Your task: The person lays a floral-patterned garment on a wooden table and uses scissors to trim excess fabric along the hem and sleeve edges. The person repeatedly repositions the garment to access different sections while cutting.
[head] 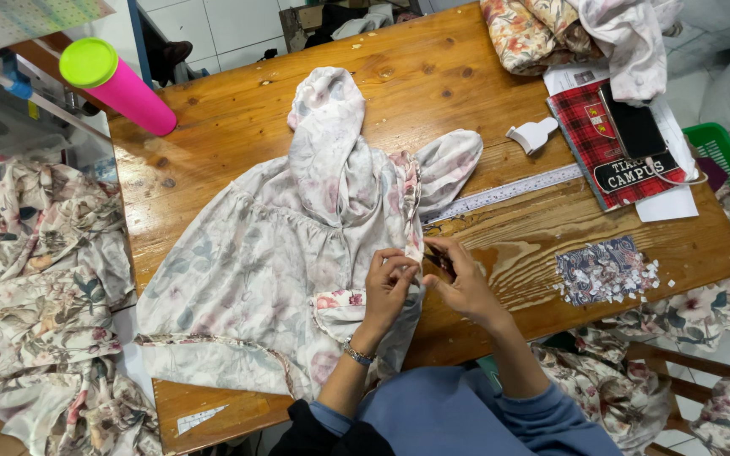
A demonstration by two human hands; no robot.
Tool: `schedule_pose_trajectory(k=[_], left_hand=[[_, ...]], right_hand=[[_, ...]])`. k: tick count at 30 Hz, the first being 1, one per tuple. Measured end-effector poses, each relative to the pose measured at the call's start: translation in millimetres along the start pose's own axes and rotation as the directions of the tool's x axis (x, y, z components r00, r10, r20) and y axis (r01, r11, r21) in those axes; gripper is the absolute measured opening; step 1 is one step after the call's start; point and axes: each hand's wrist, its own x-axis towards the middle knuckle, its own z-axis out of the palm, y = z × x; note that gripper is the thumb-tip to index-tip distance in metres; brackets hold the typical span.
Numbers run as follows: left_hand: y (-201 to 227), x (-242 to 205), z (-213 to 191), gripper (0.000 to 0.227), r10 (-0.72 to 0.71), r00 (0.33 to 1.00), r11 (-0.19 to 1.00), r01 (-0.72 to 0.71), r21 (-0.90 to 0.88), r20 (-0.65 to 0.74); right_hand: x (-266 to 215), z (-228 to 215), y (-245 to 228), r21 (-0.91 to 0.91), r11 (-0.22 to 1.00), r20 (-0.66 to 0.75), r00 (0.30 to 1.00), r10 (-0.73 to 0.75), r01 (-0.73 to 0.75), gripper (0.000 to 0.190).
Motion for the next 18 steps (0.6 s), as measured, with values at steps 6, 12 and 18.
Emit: schedule_pose_trajectory(k=[6, 12, 18], left_hand=[[-3, -2, -1, 0.007, 0.069, 0.997, 0.996, -0.071, -0.045, -0.036], [-6, -2, -1, 0.007, 0.068, 0.997, 0.994, -0.07, -0.085, -0.027], [-7, -4, 3, 0.008, -0.044, 0.999, 0.996, 0.041, -0.083, -0.029]], right_hand=[[5, -21, -13, -0.498, 0.859, 0.104, 0.991, -0.078, 0.12, 0.034], [4, -17, -12, -0.569, 0.802, 0.128, 0.983, -0.134, 0.183, 0.025], [-4, -9, 11, -0.6, 0.789, 0.126, 0.99, -0.067, 0.129, 0.027]])
